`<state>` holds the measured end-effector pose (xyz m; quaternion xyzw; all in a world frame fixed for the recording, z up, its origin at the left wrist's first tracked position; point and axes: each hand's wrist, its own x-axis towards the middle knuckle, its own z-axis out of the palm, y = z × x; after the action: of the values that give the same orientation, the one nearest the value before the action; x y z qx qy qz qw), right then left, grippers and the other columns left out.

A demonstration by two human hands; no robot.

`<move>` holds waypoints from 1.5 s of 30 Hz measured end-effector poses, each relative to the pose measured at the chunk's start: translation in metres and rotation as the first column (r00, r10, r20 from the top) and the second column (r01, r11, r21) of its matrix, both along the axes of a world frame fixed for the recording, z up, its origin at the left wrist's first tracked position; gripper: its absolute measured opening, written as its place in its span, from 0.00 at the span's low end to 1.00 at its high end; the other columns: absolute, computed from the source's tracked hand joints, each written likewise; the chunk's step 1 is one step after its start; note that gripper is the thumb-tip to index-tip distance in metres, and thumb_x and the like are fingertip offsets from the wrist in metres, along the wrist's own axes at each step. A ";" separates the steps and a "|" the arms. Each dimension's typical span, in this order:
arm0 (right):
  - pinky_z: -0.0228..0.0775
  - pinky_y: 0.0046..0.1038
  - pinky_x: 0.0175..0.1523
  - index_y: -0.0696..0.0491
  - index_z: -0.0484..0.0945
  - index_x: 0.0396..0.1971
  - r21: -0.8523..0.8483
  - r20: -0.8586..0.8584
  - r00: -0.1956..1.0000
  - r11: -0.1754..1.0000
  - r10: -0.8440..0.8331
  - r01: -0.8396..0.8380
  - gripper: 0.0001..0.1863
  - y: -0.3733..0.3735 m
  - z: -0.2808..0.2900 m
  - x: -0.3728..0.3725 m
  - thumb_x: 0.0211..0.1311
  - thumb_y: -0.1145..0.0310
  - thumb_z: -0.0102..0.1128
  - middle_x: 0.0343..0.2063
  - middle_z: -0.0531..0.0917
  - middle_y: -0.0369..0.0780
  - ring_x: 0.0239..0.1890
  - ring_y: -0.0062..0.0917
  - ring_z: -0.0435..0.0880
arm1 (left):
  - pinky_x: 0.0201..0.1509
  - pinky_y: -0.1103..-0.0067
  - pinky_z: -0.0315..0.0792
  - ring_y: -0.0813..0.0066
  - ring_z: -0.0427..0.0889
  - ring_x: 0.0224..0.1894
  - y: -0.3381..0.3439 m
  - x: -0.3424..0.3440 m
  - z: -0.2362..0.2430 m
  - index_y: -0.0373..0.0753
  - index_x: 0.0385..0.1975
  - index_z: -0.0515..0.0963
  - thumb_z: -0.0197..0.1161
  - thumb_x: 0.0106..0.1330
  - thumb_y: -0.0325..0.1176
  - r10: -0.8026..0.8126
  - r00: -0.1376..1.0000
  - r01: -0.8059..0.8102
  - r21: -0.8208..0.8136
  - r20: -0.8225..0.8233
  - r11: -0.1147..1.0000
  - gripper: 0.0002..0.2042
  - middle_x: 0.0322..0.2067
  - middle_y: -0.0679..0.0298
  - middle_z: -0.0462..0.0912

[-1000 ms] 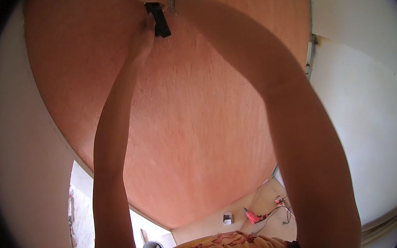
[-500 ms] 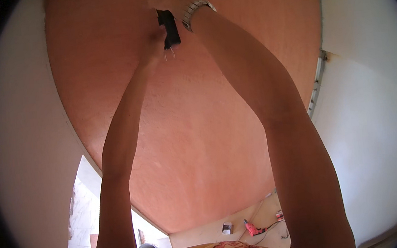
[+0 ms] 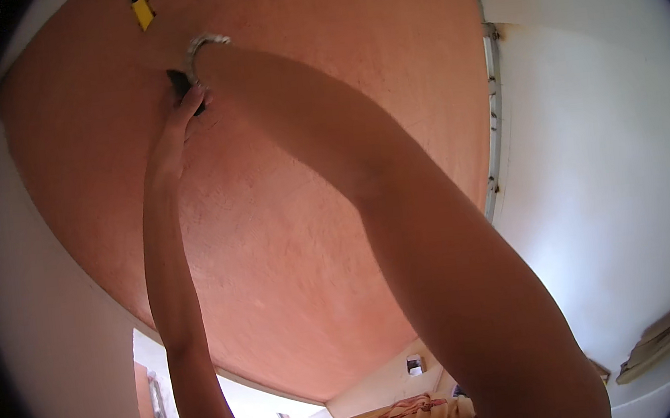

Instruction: The person drills holes into a wooden board and metal frame using a power drill, and then uses a rivet tool to secure rivets into the holes.

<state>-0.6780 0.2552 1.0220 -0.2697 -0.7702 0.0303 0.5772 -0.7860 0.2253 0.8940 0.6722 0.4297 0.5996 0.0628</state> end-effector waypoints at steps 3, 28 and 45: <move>0.81 0.35 0.40 0.63 0.82 0.40 0.009 -0.020 0.998 0.998 -0.056 0.057 0.20 0.015 -0.001 0.001 0.57 0.61 0.61 0.32 0.86 0.49 0.34 0.36 0.88 | 0.65 0.74 0.61 0.76 0.75 0.51 0.023 0.006 0.009 0.39 0.53 0.78 0.64 0.69 0.54 -0.089 0.996 0.090 0.057 -0.024 0.994 0.25 0.43 0.68 0.82; 0.79 0.36 0.39 0.62 0.82 0.37 -0.091 0.088 0.987 0.988 0.132 -0.124 0.19 -0.030 0.022 0.003 0.58 0.58 0.61 0.31 0.86 0.46 0.32 0.35 0.86 | 0.55 0.70 0.71 0.71 0.79 0.45 0.046 -0.035 0.023 0.34 0.57 0.77 0.47 0.77 0.59 0.174 0.982 -0.178 0.051 0.076 0.983 0.31 0.43 0.59 0.82; 0.76 0.35 0.37 0.63 0.82 0.37 -0.036 0.079 0.992 0.994 0.102 -0.099 0.22 0.028 0.032 -0.022 0.56 0.57 0.58 0.30 0.86 0.47 0.31 0.34 0.86 | 0.38 0.82 0.63 0.80 0.69 0.32 -0.035 -0.004 0.016 0.31 0.66 0.67 0.55 0.58 0.78 -0.058 0.998 0.058 -0.177 0.005 0.982 0.52 0.43 0.58 0.77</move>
<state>-0.6998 0.2830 1.0536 -0.2408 -0.8050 0.0608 0.5388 -0.7900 0.1902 0.9104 0.6763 0.4617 0.5567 0.1398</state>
